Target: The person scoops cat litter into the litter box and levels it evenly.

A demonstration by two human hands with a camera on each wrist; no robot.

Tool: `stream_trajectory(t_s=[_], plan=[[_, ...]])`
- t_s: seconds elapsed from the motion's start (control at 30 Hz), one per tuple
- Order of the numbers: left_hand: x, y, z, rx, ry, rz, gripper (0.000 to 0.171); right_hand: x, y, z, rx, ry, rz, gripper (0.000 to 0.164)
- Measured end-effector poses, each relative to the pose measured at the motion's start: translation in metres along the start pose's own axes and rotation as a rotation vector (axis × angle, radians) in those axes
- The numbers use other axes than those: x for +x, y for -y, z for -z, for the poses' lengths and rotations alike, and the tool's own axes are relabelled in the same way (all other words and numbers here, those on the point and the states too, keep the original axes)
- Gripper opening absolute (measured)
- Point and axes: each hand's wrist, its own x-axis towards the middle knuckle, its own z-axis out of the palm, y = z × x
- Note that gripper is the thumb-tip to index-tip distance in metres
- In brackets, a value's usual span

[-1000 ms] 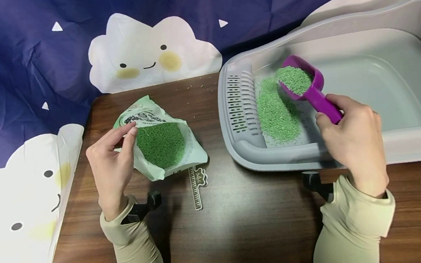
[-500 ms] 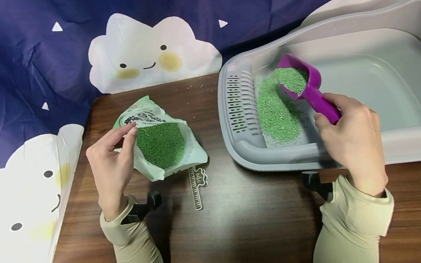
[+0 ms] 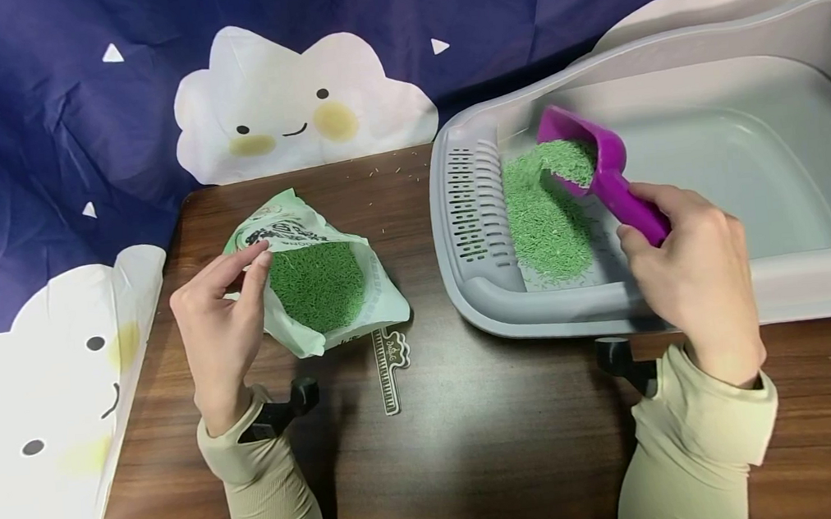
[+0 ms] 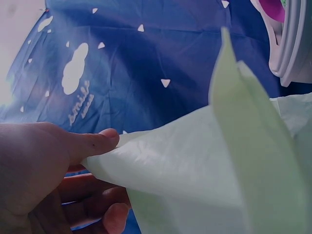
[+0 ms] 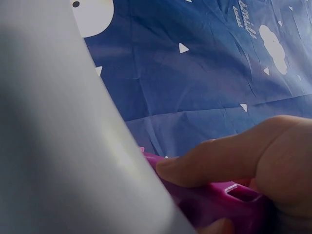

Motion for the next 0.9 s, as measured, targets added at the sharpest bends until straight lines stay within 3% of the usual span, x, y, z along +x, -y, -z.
stream_trajectory(t_s=[0.9], plan=[[-0.0002, 0.0001, 0.0001, -0.004, 0.002, -0.010, 0.015, -0.0004, 0.0017, -0.0056, 0.016, -0.143, 0.023, 0.039]])
